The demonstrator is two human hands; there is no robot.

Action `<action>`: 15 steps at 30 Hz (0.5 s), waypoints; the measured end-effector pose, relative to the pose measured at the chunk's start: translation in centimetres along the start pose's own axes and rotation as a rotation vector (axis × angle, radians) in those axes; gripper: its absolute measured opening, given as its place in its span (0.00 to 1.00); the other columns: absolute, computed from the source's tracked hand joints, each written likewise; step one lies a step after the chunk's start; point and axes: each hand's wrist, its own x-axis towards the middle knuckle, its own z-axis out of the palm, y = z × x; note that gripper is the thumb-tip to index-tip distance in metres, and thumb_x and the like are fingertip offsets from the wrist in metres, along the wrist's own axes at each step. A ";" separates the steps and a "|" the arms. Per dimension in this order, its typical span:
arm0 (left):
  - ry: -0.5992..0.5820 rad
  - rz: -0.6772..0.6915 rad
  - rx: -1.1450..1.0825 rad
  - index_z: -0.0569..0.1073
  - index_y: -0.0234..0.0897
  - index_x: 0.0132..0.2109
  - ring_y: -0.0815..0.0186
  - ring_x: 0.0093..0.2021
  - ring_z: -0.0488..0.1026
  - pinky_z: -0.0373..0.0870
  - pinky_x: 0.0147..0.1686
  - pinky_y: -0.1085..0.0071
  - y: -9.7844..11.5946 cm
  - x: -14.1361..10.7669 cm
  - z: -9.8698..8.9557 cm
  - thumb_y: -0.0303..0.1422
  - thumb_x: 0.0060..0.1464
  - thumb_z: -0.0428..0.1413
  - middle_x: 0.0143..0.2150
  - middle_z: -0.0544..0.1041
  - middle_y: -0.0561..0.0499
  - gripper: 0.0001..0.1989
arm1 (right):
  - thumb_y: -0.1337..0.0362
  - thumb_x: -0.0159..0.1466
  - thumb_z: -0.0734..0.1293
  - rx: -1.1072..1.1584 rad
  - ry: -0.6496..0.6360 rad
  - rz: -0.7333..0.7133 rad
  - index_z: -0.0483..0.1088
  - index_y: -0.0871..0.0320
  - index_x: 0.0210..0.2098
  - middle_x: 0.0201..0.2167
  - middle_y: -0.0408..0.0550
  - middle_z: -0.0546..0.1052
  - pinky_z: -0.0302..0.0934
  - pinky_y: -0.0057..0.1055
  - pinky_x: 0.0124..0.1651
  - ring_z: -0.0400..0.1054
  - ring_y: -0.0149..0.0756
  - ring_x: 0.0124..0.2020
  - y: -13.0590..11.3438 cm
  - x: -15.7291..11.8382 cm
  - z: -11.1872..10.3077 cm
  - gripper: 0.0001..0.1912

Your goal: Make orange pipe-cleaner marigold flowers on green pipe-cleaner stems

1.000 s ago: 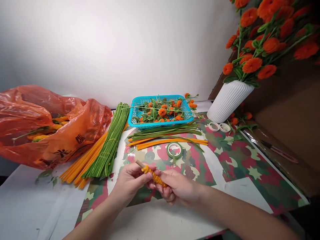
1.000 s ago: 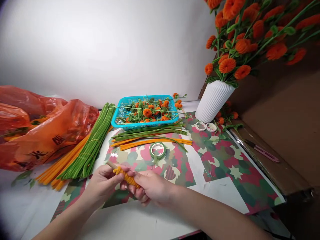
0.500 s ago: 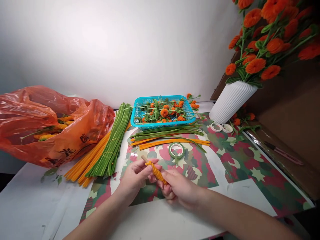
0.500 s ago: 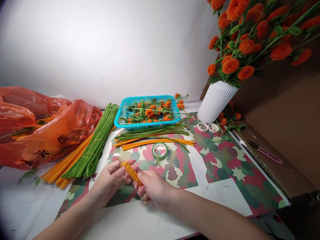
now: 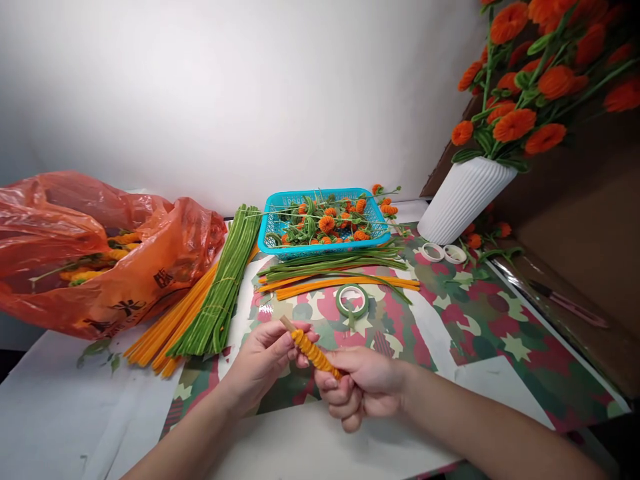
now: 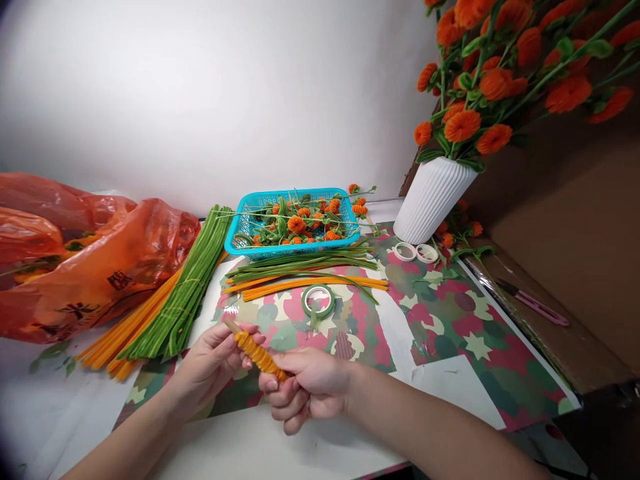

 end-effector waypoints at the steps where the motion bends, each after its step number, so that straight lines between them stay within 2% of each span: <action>1: 0.011 0.004 0.014 0.82 0.38 0.33 0.70 0.23 0.74 0.70 0.24 0.77 0.1 0.0 0.0 0.39 0.41 0.69 0.29 0.81 0.48 0.12 | 0.65 0.70 0.47 -0.007 0.016 0.003 0.56 0.56 0.25 0.13 0.32 0.47 0.38 0.20 0.17 0.32 0.26 0.14 0.0 0.0 0.1 0.18; 5: 0.066 0.043 0.111 0.81 0.36 0.31 0.68 0.24 0.74 0.71 0.24 0.75 0.4 -0.1 0.4 0.42 0.39 0.69 0.26 0.80 0.49 0.14 | 0.61 0.72 0.46 -0.050 0.155 -0.016 0.55 0.57 0.24 0.12 0.31 0.47 0.37 0.20 0.17 0.32 0.25 0.14 0.0 0.0 0.8 0.21; 8: 0.113 0.074 0.224 0.81 0.35 0.31 0.68 0.24 0.74 0.72 0.25 0.75 0.4 -0.2 0.5 0.42 0.42 0.68 0.27 0.80 0.48 0.15 | 0.54 0.72 0.48 -0.153 0.380 -0.106 0.56 0.57 0.25 0.12 0.31 0.48 0.36 0.20 0.18 0.33 0.23 0.14 0.3 0.2 1.1 0.23; 12: 0.184 0.114 0.324 0.79 0.34 0.29 0.67 0.25 0.76 0.73 0.27 0.73 0.3 -0.4 0.7 0.40 0.43 0.67 0.30 0.81 0.48 0.12 | 0.48 0.69 0.54 -0.563 0.748 -0.272 0.61 0.59 0.24 0.14 0.35 0.56 0.40 0.22 0.19 0.44 0.22 0.15 0.7 0.4 1.1 0.25; 15: 0.259 0.138 0.349 0.78 0.34 0.27 0.66 0.25 0.77 0.74 0.27 0.73 0.2 -0.7 1.2 0.39 0.43 0.67 0.33 0.81 0.47 0.11 | 0.49 0.69 0.54 -0.861 0.894 -0.367 0.63 0.60 0.23 0.17 0.39 0.62 0.47 0.24 0.23 0.53 0.24 0.19 0.7 0.3 1.2 0.26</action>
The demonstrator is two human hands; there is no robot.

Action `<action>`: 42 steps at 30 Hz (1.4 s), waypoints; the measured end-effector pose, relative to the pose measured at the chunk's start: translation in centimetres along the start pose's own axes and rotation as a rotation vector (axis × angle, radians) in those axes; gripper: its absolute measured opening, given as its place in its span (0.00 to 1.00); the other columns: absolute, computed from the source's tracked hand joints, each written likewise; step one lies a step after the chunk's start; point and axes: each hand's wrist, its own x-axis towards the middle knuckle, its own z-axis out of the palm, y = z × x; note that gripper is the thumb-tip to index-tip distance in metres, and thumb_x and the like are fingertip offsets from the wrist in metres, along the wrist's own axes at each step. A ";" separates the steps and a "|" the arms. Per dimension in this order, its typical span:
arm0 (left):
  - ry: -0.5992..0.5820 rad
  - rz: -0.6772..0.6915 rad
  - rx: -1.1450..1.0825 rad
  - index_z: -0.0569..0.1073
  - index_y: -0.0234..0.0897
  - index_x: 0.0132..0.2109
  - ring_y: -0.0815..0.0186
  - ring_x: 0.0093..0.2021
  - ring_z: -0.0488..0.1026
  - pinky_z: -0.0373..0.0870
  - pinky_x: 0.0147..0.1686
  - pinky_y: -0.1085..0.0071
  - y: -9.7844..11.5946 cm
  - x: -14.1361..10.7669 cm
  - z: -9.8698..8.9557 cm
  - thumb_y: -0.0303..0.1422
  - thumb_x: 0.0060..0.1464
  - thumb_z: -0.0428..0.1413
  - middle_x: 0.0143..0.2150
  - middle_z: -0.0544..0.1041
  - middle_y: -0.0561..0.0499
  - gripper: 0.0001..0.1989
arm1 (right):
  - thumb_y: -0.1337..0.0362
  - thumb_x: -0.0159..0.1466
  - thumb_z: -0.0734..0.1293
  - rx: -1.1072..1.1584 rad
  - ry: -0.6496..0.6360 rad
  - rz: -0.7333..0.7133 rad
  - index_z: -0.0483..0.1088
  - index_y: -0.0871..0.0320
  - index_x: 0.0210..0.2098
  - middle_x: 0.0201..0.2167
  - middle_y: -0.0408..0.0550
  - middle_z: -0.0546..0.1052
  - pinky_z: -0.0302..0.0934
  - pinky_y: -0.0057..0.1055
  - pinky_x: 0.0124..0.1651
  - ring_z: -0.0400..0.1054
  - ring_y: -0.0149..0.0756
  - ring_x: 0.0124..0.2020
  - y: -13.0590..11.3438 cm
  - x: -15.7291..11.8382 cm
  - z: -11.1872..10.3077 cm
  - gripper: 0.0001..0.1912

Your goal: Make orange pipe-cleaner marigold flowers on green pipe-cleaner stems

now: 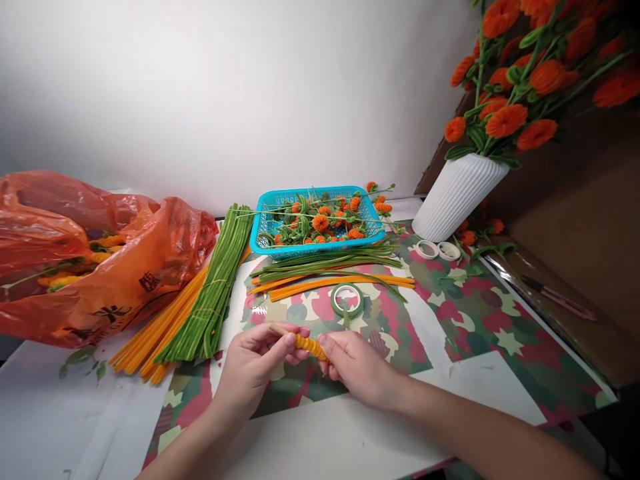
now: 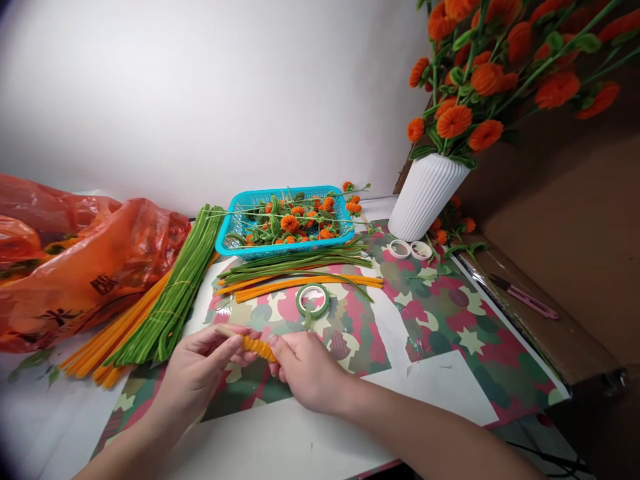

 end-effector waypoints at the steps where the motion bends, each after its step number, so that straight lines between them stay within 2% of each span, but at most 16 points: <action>1: 0.023 0.004 0.006 0.78 0.34 0.27 0.66 0.24 0.77 0.75 0.27 0.72 0.1 -0.1 0.1 0.39 0.43 0.67 0.33 0.81 0.47 0.12 | 0.50 0.70 0.53 -0.045 0.028 -0.033 0.62 0.60 0.22 0.18 0.40 0.63 0.48 0.24 0.24 0.54 0.25 0.20 -0.1 -0.1 0.0 0.26; 10: 0.094 0.013 0.064 0.78 0.33 0.27 0.64 0.26 0.78 0.77 0.29 0.71 0.1 -0.4 0.4 0.41 0.44 0.66 0.37 0.81 0.44 0.13 | 0.56 0.70 0.52 -0.282 0.161 -0.126 0.59 0.58 0.22 0.18 0.40 0.62 0.46 0.27 0.25 0.53 0.27 0.21 -0.3 -0.1 0.4 0.22; 19: 0.128 0.015 0.078 0.79 0.34 0.31 0.63 0.28 0.79 0.77 0.31 0.70 0.4 -0.6 0.9 0.44 0.44 0.66 0.41 0.81 0.44 0.16 | 0.58 0.71 0.51 -0.423 0.238 -0.253 0.48 0.56 0.22 0.18 0.39 0.57 0.42 0.30 0.26 0.49 0.29 0.20 0.0 -0.1 0.3 0.20; 23: 0.097 0.029 0.131 0.79 0.34 0.36 0.61 0.31 0.79 0.76 0.33 0.69 0.4 -0.1 0.4 0.44 0.45 0.65 0.36 0.82 0.45 0.17 | 0.55 0.71 0.51 -0.311 0.153 -0.242 0.52 0.56 0.24 0.20 0.40 0.59 0.43 0.29 0.26 0.50 0.29 0.22 -0.2 -0.4 0.1 0.21; 28: 0.067 0.102 0.046 0.77 0.36 0.41 0.55 0.47 0.77 0.76 0.41 0.66 0.2 -0.2 0.3 0.44 0.50 0.62 0.47 0.80 0.42 0.17 | 0.46 0.67 0.56 0.116 -0.177 -0.140 0.64 0.59 0.33 0.24 0.40 0.64 0.52 0.25 0.27 0.56 0.26 0.24 -0.2 0.1 0.0 0.22; 31: 0.050 0.061 -0.049 0.75 0.36 0.39 0.54 0.45 0.79 0.78 0.41 0.62 0.1 -0.4 0.4 0.43 0.49 0.63 0.46 0.81 0.42 0.16 | 0.43 0.62 0.62 0.265 -0.235 -0.087 0.67 0.61 0.32 0.24 0.41 0.68 0.57 0.25 0.28 0.60 0.25 0.22 -0.3 0.5 -0.2 0.24; 35: 0.073 0.036 -0.028 0.76 0.34 0.39 0.54 0.40 0.80 0.80 0.36 0.63 -0.3 -0.3 0.2 0.44 0.47 0.64 0.38 0.82 0.43 0.18 | 0.46 0.61 0.64 0.240 -0.124 -0.075 0.69 0.62 0.27 0.25 0.44 0.73 0.60 0.25 0.29 0.66 0.26 0.22 -0.5 0.4 0.0 0.23; 42: 0.117 0.025 0.041 0.79 0.32 0.39 0.55 0.34 0.81 0.81 0.31 0.65 -0.3 0.0 -0.1 0.45 0.43 0.66 0.34 0.82 0.44 0.21 | 0.60 0.65 0.61 -0.055 0.107 -0.189 0.71 0.60 0.23 0.20 0.43 0.72 0.58 0.25 0.26 0.67 0.28 0.21 0.0 -0.3 0.8 0.18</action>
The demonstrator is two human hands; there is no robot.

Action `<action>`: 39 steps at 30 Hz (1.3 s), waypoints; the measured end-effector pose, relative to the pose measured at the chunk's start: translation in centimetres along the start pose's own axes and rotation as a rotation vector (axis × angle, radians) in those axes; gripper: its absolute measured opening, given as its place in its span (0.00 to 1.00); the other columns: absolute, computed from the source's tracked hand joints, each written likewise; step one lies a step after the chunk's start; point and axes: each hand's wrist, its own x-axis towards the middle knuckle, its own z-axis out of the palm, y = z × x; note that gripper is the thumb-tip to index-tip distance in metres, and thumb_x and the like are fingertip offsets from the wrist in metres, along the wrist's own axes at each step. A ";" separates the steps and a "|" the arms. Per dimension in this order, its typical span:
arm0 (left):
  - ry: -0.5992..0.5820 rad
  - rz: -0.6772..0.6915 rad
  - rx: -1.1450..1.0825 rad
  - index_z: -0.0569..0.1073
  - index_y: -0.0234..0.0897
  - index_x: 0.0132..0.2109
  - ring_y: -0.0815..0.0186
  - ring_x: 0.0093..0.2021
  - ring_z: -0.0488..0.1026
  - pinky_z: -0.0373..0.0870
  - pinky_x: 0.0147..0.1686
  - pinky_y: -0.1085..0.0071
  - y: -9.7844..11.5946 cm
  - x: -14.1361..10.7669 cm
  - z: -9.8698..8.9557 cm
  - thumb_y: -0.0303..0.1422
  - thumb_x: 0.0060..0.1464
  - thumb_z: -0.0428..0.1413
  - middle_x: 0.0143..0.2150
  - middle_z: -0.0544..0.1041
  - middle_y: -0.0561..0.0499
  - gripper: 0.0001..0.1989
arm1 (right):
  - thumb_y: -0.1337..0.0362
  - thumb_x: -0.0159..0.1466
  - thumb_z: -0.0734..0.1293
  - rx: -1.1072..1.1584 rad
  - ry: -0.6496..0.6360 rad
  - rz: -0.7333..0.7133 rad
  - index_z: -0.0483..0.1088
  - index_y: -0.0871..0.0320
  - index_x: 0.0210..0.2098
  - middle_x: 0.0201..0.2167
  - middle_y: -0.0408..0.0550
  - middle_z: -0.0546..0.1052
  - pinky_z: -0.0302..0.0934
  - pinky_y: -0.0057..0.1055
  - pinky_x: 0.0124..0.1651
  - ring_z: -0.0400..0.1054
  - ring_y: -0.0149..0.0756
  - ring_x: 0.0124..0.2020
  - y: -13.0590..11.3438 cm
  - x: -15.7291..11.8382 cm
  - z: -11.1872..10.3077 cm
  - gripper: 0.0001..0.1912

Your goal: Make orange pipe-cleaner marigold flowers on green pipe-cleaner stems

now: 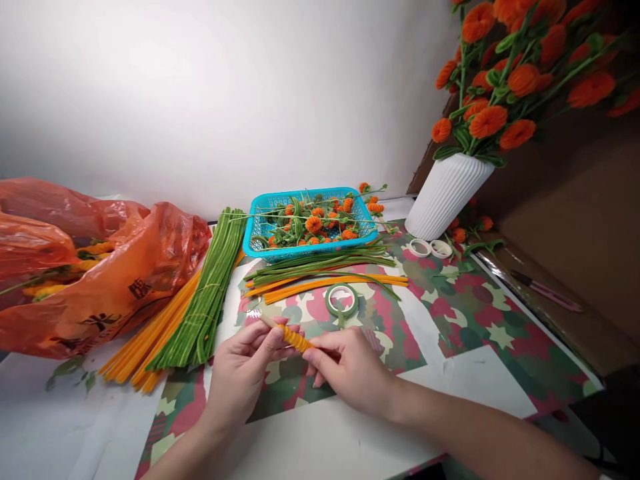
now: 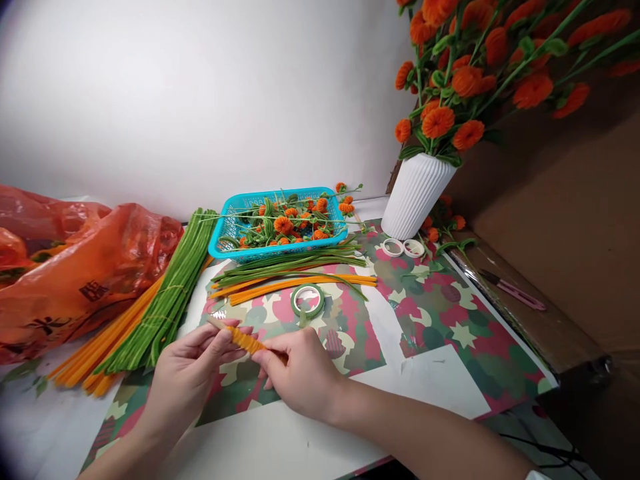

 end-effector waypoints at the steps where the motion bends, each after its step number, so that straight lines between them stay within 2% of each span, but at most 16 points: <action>1: 0.002 -0.003 0.011 0.79 0.32 0.38 0.55 0.33 0.80 0.80 0.30 0.66 0.1 0.0 0.0 0.45 0.43 0.66 0.34 0.82 0.44 0.21 | 0.60 0.65 0.61 -0.036 0.016 -0.018 0.71 0.60 0.22 0.19 0.43 0.71 0.57 0.25 0.26 0.66 0.29 0.21 0.1 0.0 0.1 0.18; 5: -0.011 -0.014 0.026 0.79 0.32 0.37 0.59 0.32 0.80 0.80 0.30 0.69 0.1 0.2 0.1 0.43 0.45 0.66 0.36 0.82 0.45 0.18 | 0.61 0.64 0.61 -0.080 0.036 -0.035 0.70 0.60 0.21 0.18 0.42 0.70 0.54 0.26 0.24 0.65 0.29 0.20 0.3 0.1 0.2 0.17; 11: 0.013 -0.027 0.029 0.77 0.32 0.29 0.67 0.27 0.76 0.77 0.29 0.76 0.2 0.2 0.2 0.42 0.44 0.67 0.35 0.82 0.47 0.15 | 0.61 0.64 0.61 -0.070 0.020 -0.028 0.70 0.60 0.21 0.19 0.44 0.72 0.54 0.26 0.24 0.65 0.29 0.20 0.8 0.2 0.4 0.17; 16: 0.010 -0.041 0.021 0.78 0.33 0.32 0.67 0.27 0.76 0.77 0.30 0.76 0.5 0.1 0.2 0.42 0.44 0.67 0.34 0.82 0.48 0.15 | 0.61 0.64 0.60 -0.061 0.020 -0.032 0.69 0.60 0.21 0.19 0.44 0.71 0.55 0.26 0.25 0.65 0.29 0.20 0.7 0.2 0.4 0.18; 20: -0.011 -0.039 -0.015 0.79 0.33 0.37 0.66 0.29 0.77 0.76 0.30 0.75 0.1 0.2 -0.1 0.41 0.45 0.66 0.34 0.82 0.48 0.16 | 0.54 0.62 0.64 0.204 -0.104 0.115 0.69 0.62 0.22 0.20 0.45 0.72 0.58 0.25 0.25 0.66 0.28 0.19 0.2 0.5 0.1 0.19; 24: 0.002 -0.036 -0.187 0.78 0.35 0.39 0.64 0.31 0.78 0.76 0.28 0.75 0.0 0.6 -0.4 0.43 0.43 0.67 0.29 0.80 0.50 0.19 | 0.42 0.52 0.70 0.490 -0.297 0.234 0.69 0.63 0.28 0.24 0.46 0.75 0.61 0.25 0.26 0.69 0.28 0.20 -0.3 0.9 -0.6 0.27; 28: 0.139 0.028 -0.329 0.77 0.35 0.37 0.66 0.30 0.78 0.75 0.28 0.76 0.9 1.3 -0.4 0.42 0.39 0.69 0.30 0.81 0.51 0.20 | 0.37 0.50 0.68 0.506 -0.441 0.320 0.70 0.64 0.30 0.20 0.44 0.74 0.58 0.24 0.21 0.67 0.27 0.16 -0.3 1.3 -1.4 0.32; 31: 0.218 0.065 -0.370 0.77 0.35 0.38 0.65 0.32 0.78 0.75 0.28 0.77 1.5 1.6 -0.5 0.42 0.39 0.69 0.32 0.81 0.49 0.21 | 0.38 0.50 0.67 0.475 -0.473 0.367 0.69 0.63 0.26 0.16 0.42 0.72 0.57 0.23 0.20 0.66 0.26 0.14 -0.1 1.5 -1.9 0.31; 33: 0.229 0.070 -0.386 0.76 0.36 0.40 0.65 0.33 0.78 0.75 0.30 0.76 1.6 1.6 -0.5 0.43 0.39 0.69 0.33 0.81 0.49 0.22 | 0.38 0.51 0.67 0.464 -0.470 0.353 0.68 0.63 0.27 0.16 0.40 0.71 0.57 0.22 0.20 0.65 0.24 0.14 -0.1 1.5 -2.1 0.30; 36: 0.135 0.063 -0.349 0.74 0.38 0.47 0.66 0.34 0.77 0.75 0.31 0.76 1.1 1.3 -0.4 0.43 0.42 0.67 0.39 0.80 0.49 0.25 | 0.37 0.53 0.67 0.458 -0.446 0.288 0.67 0.62 0.28 0.16 0.38 0.69 0.58 0.21 0.22 0.63 0.22 0.16 -0.2 1.4 -2.1 0.30; 39: -0.135 -0.024 -0.202 0.73 0.39 0.50 0.68 0.32 0.76 0.75 0.31 0.76 0.5 0.6 -0.1 0.35 0.41 0.69 0.39 0.79 0.50 0.27 | 0.37 0.55 0.66 0.457 -0.405 0.215 0.66 0.61 0.28 0.15 0.36 0.67 0.58 0.21 0.22 0.60 0.22 0.16 -0.1 1.2 -1.8 0.29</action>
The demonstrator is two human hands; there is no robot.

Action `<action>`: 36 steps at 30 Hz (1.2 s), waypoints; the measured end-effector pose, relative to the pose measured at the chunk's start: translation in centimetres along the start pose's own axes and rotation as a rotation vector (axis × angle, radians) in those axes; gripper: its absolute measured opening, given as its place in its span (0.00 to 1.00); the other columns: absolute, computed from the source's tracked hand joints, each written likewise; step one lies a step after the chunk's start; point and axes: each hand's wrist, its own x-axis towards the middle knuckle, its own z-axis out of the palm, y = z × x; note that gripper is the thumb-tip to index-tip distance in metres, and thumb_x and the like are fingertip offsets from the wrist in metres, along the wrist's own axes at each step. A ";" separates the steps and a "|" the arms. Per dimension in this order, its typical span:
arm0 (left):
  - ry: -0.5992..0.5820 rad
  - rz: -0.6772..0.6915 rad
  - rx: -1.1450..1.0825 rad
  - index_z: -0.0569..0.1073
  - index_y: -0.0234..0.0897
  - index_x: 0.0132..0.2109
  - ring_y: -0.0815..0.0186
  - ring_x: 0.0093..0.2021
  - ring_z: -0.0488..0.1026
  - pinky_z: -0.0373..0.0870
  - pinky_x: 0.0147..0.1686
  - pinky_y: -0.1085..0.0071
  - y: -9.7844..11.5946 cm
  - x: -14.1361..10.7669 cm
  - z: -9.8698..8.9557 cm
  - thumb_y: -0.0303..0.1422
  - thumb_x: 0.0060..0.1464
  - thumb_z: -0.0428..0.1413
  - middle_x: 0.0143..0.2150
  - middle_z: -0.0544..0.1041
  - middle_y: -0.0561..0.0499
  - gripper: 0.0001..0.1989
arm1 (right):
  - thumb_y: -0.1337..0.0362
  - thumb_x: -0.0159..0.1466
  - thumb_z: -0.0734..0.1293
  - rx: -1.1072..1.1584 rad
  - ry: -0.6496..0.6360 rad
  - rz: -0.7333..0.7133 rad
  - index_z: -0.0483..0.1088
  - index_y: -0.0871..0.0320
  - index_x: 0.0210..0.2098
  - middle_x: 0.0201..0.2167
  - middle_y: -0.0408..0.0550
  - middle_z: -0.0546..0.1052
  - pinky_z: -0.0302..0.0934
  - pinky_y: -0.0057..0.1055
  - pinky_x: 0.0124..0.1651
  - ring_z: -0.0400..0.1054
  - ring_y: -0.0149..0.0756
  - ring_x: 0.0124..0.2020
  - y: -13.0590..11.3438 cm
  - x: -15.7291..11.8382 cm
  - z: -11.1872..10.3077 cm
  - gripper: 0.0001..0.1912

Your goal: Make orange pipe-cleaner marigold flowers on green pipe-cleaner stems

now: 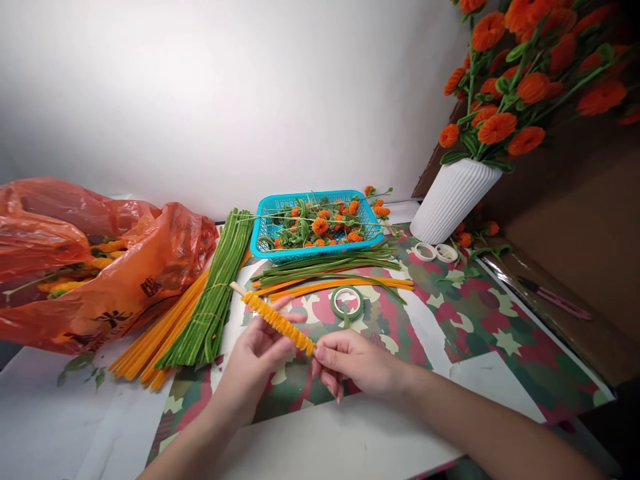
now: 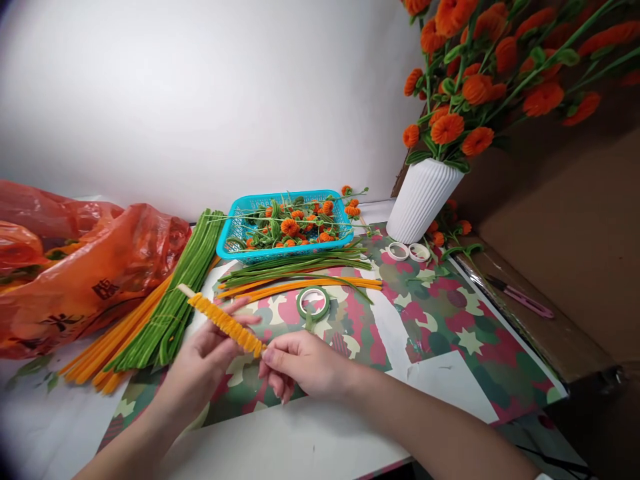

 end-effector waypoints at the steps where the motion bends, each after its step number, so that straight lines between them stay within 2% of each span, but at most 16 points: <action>1: -0.093 -0.050 0.037 0.74 0.38 0.48 0.68 0.30 0.75 0.75 0.30 0.75 -0.2 -0.2 0.1 0.32 0.39 0.70 0.36 0.78 0.51 0.26 | 0.37 0.55 0.65 -0.008 0.001 -0.020 0.66 0.61 0.27 0.15 0.36 0.66 0.57 0.21 0.22 0.59 0.22 0.16 0.1 0.0 0.1 0.29; 2: -0.162 -0.083 0.058 0.74 0.38 0.46 0.68 0.29 0.75 0.75 0.30 0.74 -0.3 -0.4 0.3 0.31 0.38 0.70 0.34 0.78 0.53 0.25 | 0.38 0.56 0.65 -0.019 0.001 -0.035 0.66 0.61 0.27 0.15 0.36 0.66 0.57 0.21 0.22 0.59 0.22 0.16 0.2 0.0 0.1 0.29; 4: -0.208 -0.094 0.067 0.74 0.37 0.44 0.68 0.27 0.75 0.75 0.29 0.72 -0.2 -0.9 0.6 0.30 0.39 0.70 0.32 0.76 0.54 0.22 | 0.38 0.58 0.64 -0.040 0.001 -0.051 0.67 0.62 0.27 0.15 0.37 0.66 0.56 0.21 0.21 0.59 0.22 0.16 0.4 0.0 0.2 0.29; 9: -0.139 -0.108 0.098 0.73 0.37 0.41 0.69 0.27 0.76 0.74 0.30 0.74 0.1 -1.4 1.1 0.30 0.40 0.69 0.31 0.78 0.54 0.19 | 0.39 0.58 0.64 -0.065 -0.010 -0.036 0.67 0.62 0.27 0.14 0.37 0.66 0.55 0.21 0.21 0.59 0.22 0.15 0.8 0.1 0.1 0.29; 13: -0.162 -0.133 0.140 0.71 0.37 0.38 0.68 0.28 0.76 0.73 0.30 0.74 0.0 -1.1 0.6 0.30 0.39 0.69 0.29 0.79 0.54 0.19 | 0.39 0.59 0.63 -0.095 -0.004 0.009 0.67 0.61 0.27 0.15 0.37 0.67 0.55 0.21 0.21 0.59 0.22 0.15 0.5 -0.1 0.0 0.28; 20: -0.141 -0.082 0.181 0.67 0.38 0.36 0.71 0.26 0.72 0.67 0.23 0.79 0.7 0.1 -0.5 0.29 0.37 0.69 0.28 0.77 0.56 0.21 | 0.51 0.64 0.63 -0.140 0.004 0.053 0.66 0.61 0.26 0.15 0.37 0.66 0.52 0.19 0.20 0.59 0.21 0.15 -0.8 -0.5 0.3 0.19; 26: -0.126 -0.017 0.189 0.65 0.39 0.37 0.71 0.23 0.70 0.63 0.20 0.80 1.3 0.7 -1.3 0.29 0.36 0.69 0.25 0.76 0.58 0.23 | 0.54 0.66 0.62 -0.176 0.005 0.070 0.66 0.61 0.27 0.17 0.37 0.66 0.53 0.18 0.21 0.58 0.21 0.17 -1.6 -0.7 0.0 0.17; 31: -0.087 0.017 0.160 0.65 0.39 0.37 0.69 0.24 0.73 0.67 0.23 0.77 1.9 0.8 -1.3 0.27 0.35 0.69 0.25 0.77 0.57 0.24 | 0.53 0.66 0.61 -0.227 0.007 0.074 0.66 0.61 0.27 0.17 0.37 0.66 0.55 0.18 0.20 0.58 0.21 0.16 -1.7 -1.1 -0.8 0.18; 36: -0.056 0.045 0.089 0.65 0.39 0.38 0.68 0.20 0.74 0.71 0.23 0.73 2.8 1.0 -1.2 0.26 0.34 0.70 0.25 0.78 0.58 0.26 | 0.52 0.65 0.62 -0.283 -0.029 0.047 0.65 0.61 0.26 0.17 0.38 0.66 0.61 0.20 0.24 0.61 0.23 0.18 -2.8 -1.5 -2.1 0.19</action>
